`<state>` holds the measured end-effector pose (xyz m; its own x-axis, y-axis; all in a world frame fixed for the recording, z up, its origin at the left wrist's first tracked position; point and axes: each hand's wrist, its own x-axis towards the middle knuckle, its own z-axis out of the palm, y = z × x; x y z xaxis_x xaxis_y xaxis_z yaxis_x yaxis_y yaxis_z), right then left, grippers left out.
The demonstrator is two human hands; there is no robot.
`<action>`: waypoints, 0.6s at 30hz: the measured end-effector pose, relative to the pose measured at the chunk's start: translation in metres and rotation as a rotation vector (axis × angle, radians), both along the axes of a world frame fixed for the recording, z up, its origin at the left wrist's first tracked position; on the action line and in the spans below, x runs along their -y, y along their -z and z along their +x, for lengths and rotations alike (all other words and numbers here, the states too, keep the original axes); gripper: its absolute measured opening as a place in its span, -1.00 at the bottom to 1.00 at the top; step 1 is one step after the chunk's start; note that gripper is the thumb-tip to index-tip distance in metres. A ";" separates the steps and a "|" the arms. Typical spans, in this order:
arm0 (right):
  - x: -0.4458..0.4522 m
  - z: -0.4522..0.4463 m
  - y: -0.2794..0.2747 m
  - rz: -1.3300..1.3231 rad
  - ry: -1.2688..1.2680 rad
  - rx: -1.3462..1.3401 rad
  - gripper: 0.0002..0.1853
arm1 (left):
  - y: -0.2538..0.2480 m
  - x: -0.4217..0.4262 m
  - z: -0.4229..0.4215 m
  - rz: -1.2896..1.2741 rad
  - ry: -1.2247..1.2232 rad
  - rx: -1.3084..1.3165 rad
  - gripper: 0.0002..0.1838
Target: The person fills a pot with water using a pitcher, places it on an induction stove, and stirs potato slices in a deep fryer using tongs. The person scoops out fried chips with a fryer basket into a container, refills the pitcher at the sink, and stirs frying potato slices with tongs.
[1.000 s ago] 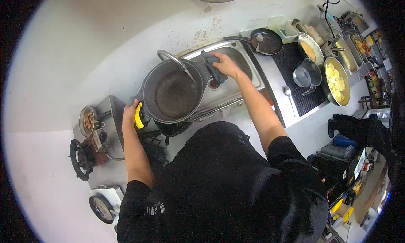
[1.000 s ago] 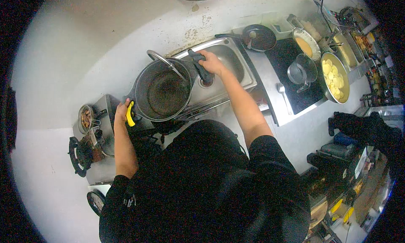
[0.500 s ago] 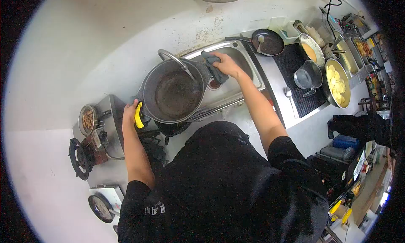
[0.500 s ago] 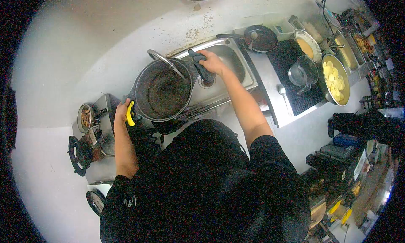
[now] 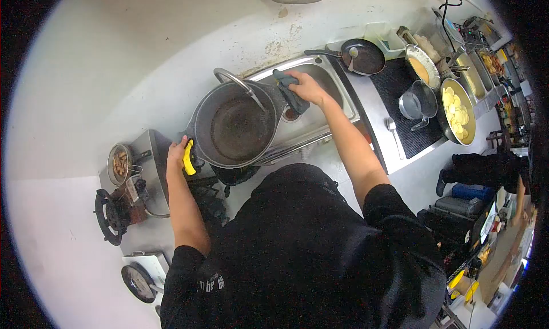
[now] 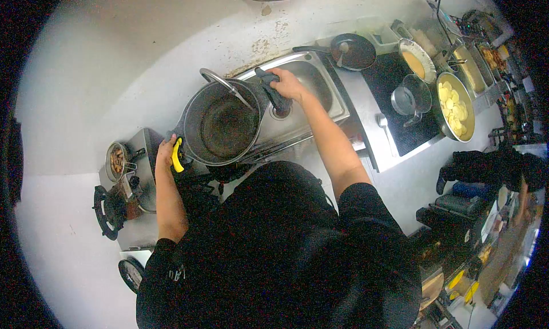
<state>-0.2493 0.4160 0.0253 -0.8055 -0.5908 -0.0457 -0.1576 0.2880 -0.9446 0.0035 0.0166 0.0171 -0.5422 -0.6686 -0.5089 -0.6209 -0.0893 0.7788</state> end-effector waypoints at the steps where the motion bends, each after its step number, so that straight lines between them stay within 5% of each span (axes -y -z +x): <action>1: 0.000 0.000 0.000 0.000 0.004 0.009 -0.53 | -0.002 -0.003 0.000 -0.011 -0.019 -0.003 -0.13; 11: -0.001 0.001 -0.007 0.014 0.005 -0.046 -0.54 | -0.002 -0.001 -0.001 -0.008 -0.010 0.003 -0.24; 18: 0.004 -0.005 0.002 -0.118 0.073 0.145 -0.57 | 0.017 0.015 -0.001 0.015 -0.030 0.032 -0.08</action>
